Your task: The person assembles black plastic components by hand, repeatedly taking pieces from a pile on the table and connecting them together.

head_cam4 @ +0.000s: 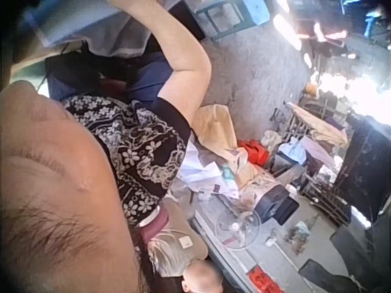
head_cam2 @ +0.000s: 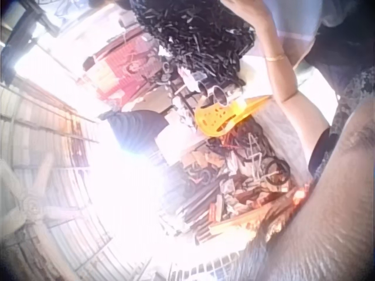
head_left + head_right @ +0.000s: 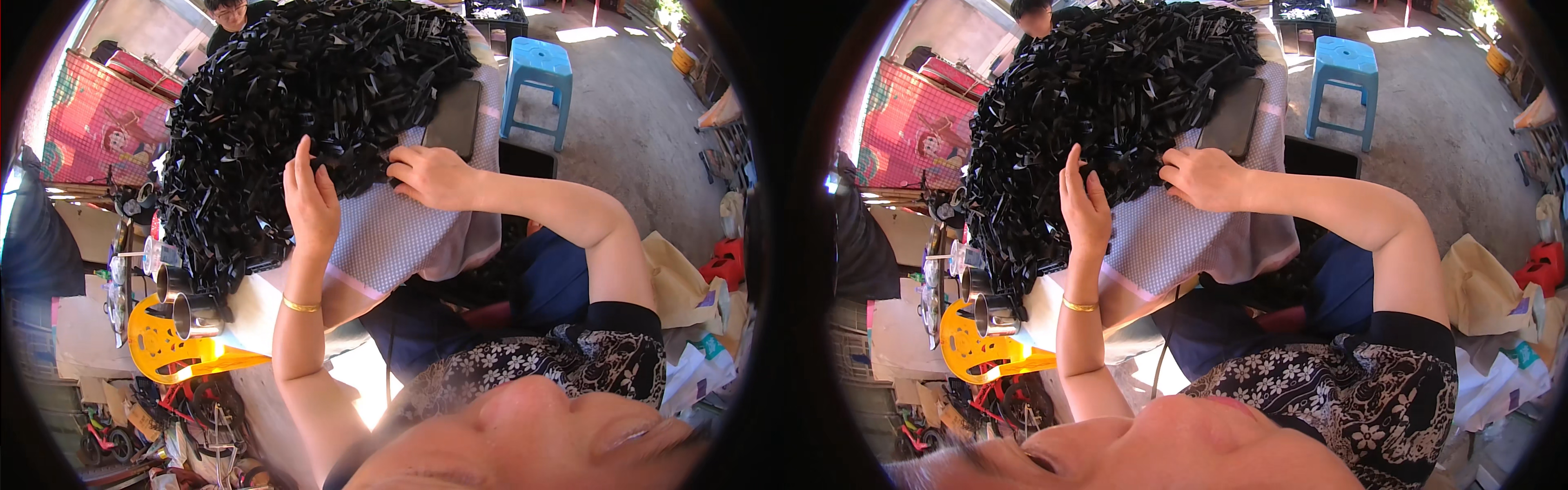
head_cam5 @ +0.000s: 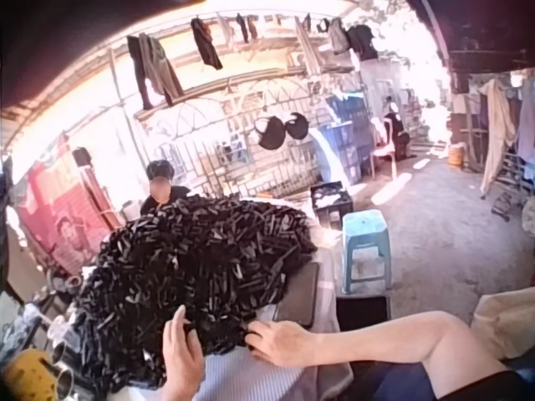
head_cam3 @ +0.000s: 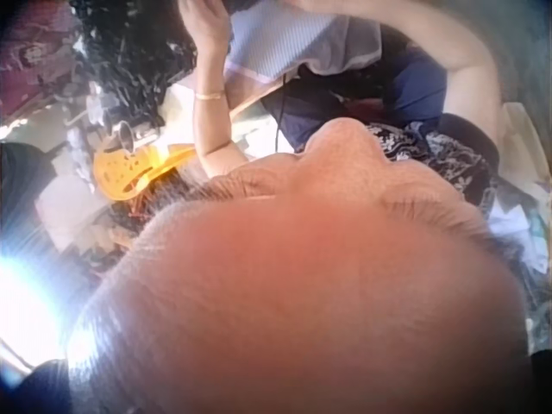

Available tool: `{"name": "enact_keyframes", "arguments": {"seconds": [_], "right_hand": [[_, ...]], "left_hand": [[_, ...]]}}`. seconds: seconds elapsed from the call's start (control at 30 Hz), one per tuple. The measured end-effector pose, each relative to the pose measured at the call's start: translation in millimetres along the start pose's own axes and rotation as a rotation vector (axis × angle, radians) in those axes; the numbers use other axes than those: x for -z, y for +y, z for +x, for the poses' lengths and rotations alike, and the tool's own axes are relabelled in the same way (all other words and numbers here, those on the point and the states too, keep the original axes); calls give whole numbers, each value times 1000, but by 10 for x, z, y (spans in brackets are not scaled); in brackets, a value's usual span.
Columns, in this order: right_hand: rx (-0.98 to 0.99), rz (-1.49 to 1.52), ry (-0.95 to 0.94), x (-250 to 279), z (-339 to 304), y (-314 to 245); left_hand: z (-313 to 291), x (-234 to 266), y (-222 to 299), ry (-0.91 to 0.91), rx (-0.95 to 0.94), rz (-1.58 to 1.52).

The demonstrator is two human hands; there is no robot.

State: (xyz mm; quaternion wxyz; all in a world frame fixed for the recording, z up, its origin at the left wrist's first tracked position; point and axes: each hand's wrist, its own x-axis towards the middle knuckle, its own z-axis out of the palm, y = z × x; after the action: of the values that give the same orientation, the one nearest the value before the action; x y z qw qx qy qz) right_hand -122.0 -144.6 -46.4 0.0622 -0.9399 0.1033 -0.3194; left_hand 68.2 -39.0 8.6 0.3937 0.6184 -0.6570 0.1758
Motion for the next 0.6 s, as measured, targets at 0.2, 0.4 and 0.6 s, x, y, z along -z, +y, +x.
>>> {"name": "enact_keyframes", "arguments": {"seconds": [0.2, 0.4, 0.6], "right_hand": [[2, 37, 77, 25, -21, -39], [3, -10, 148, 40, -65, -21], [61, -91, 138, 149, -105, -15]], "left_hand": [[-99, 64, 113, -209, -45, -186], [-228, 99, 403, -666, 27, -445], [-269, -12, 368, -489, -181, -294]]}}
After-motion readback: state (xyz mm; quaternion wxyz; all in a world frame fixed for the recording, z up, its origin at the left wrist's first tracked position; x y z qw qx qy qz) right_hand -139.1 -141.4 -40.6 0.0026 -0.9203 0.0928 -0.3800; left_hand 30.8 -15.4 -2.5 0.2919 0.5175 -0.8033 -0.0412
